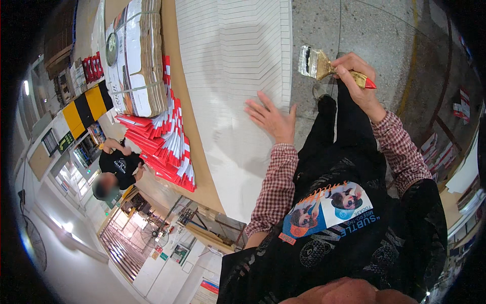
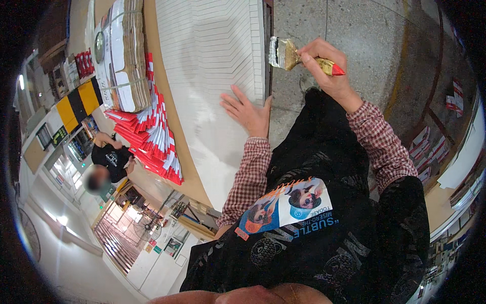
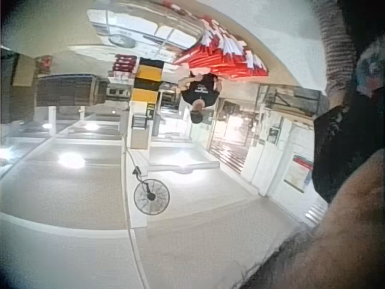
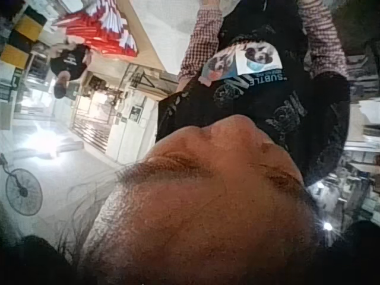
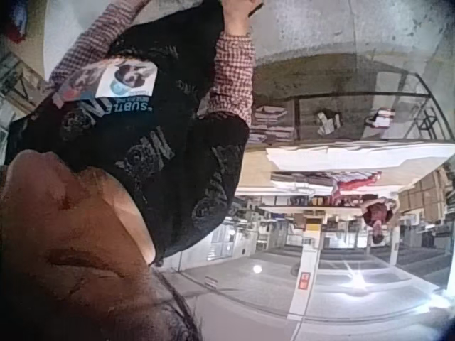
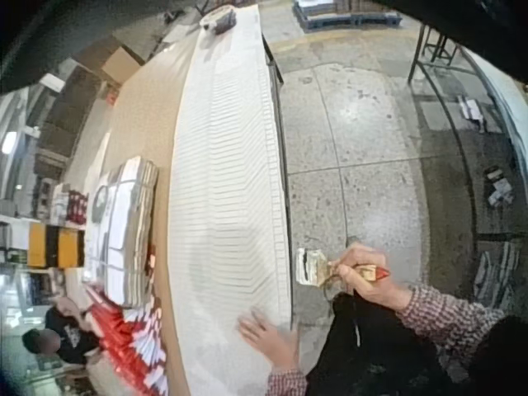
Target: Applying adhesive with a brush to the edges of a stack of paper for binding.
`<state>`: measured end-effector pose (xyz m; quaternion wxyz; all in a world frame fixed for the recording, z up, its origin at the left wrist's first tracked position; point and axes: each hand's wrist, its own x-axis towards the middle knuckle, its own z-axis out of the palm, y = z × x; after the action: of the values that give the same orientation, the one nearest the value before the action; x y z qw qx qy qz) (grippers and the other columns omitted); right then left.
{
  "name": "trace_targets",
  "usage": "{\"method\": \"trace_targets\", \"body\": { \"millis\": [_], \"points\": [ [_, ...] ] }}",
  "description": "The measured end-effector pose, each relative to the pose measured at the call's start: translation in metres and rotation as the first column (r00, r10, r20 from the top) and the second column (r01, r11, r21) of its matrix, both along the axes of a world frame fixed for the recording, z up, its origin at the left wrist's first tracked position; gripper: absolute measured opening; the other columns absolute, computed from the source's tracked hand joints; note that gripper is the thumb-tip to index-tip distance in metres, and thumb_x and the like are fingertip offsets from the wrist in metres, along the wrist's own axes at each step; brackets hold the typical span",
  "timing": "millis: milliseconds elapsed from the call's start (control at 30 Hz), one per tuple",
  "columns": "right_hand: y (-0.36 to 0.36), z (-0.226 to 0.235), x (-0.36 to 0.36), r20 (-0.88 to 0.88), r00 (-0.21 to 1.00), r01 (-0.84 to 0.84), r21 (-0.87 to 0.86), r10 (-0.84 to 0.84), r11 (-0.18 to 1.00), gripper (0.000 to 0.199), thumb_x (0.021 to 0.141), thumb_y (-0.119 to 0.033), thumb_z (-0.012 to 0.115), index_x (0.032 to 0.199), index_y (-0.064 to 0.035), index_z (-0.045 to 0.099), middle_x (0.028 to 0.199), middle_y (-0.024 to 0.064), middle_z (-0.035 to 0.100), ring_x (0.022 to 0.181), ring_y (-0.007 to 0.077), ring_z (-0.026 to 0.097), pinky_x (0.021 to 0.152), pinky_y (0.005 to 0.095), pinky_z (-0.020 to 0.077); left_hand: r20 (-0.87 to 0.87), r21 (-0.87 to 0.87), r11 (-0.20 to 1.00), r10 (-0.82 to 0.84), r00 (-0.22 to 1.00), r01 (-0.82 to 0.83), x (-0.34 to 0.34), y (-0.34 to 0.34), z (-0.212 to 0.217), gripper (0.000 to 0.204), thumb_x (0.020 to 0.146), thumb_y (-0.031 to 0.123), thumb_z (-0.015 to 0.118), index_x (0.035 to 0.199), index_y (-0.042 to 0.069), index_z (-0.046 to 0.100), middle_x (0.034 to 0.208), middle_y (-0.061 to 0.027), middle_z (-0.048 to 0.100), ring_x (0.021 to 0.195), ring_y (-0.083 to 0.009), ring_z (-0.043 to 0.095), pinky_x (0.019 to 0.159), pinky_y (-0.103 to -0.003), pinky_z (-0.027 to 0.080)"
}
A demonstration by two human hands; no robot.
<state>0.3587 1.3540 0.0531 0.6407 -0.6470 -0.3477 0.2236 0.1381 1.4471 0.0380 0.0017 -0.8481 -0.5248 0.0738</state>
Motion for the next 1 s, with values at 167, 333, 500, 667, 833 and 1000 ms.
{"method": "trace_targets", "body": {
  "millis": [167, 333, 500, 667, 833, 1000],
  "points": [
    [0.002, -0.001, -0.007, -0.012, 1.0, -0.007, 0.002, 0.007, 1.0, 0.014, 0.086, -0.007, 0.059, 0.075, 0.0007, 0.058, 0.082, 0.0109, 0.062, 0.075, 0.0176, 0.06, 0.066, 0.0286, 0.0459, 0.149, -0.274, 0.949, -0.122, 0.981, 0.159, -0.028, 0.023, 0.016, 0.089, 0.078, 0.045, 0.066, 0.144, 0.003, 0.023, 0.142, -0.0364, 0.022, 0.13, -0.0555, 0.021, 0.109, -0.052, 0.022],
    [0.024, -0.014, -0.006, 0.065, 0.996, 0.053, 0.092, -0.059, 0.994, 0.014, 0.087, -0.009, 0.061, 0.078, 0.0009, 0.059, 0.083, 0.01, 0.062, 0.074, 0.0171, 0.059, 0.066, 0.0282, 0.046, 0.275, -0.453, 0.866, -0.089, 0.957, 0.21, -0.041, 0.055, 0.038, 0.078, 0.081, 0.042, 0.062, 0.142, 0.003, 0.031, 0.137, -0.036, 0.033, 0.128, -0.0502, 0.033, 0.107, -0.046, 0.029],
    [0.024, -0.02, -0.019, 0.081, 0.997, 0.005, 0.048, -0.009, 0.999, 0.012, 0.087, -0.009, 0.061, 0.079, 0.0007, 0.059, 0.084, 0.0099, 0.062, 0.074, 0.0166, 0.059, 0.066, 0.0273, 0.0457, 0.305, -0.529, 0.819, -0.059, 0.951, 0.22, -0.04, 0.064, 0.046, 0.074, 0.082, 0.041, 0.061, 0.14, 0.003, 0.036, 0.135, -0.0358, 0.037, 0.125, -0.0475, 0.039, 0.105, -0.043, 0.032],
    [0.011, -0.015, -0.026, 0.089, 0.996, -0.017, 0.064, 0.012, 0.998, 0.012, 0.087, -0.009, 0.061, 0.08, 0.0007, 0.059, 0.084, 0.0093, 0.062, 0.074, 0.0162, 0.058, 0.065, 0.0271, 0.0452, 0.246, -0.514, 0.836, -0.072, 0.967, 0.193, -0.039, 0.062, 0.045, 0.074, 0.082, 0.043, 0.06, 0.14, 0.004, 0.037, 0.134, -0.036, 0.038, 0.124, -0.049, 0.039, 0.102, -0.045, 0.035],
    [0.018, -0.016, -0.034, 0.068, 0.998, -0.014, 0.076, 0.009, 0.997, 0.013, 0.086, -0.008, 0.06, 0.078, 0.0013, 0.058, 0.081, 0.0096, 0.062, 0.072, 0.0158, 0.058, 0.064, 0.0269, 0.045, 0.211, -0.396, 0.893, -0.139, 0.968, 0.215, -0.037, 0.051, 0.037, 0.075, 0.081, 0.042, 0.062, 0.139, 0.003, 0.036, 0.133, -0.0343, 0.041, 0.122, -0.0486, 0.042, 0.101, -0.043, 0.037],
    [-0.015, -0.003, -0.048, 0.038, 0.999, -0.019, 0.001, 0.019, 1.0, 0.014, 0.087, -0.009, 0.059, 0.076, 0.0012, 0.058, 0.081, 0.0106, 0.062, 0.075, 0.0173, 0.059, 0.066, 0.0288, 0.0455, 0.172, -0.263, 0.958, -0.069, 0.983, 0.113, -0.032, 0.015, 0.011, 0.082, 0.078, 0.044, 0.065, 0.141, 0.002, 0.032, 0.136, -0.0326, 0.037, 0.127, -0.047, 0.037, 0.105, -0.046, 0.031]
  ]
}}
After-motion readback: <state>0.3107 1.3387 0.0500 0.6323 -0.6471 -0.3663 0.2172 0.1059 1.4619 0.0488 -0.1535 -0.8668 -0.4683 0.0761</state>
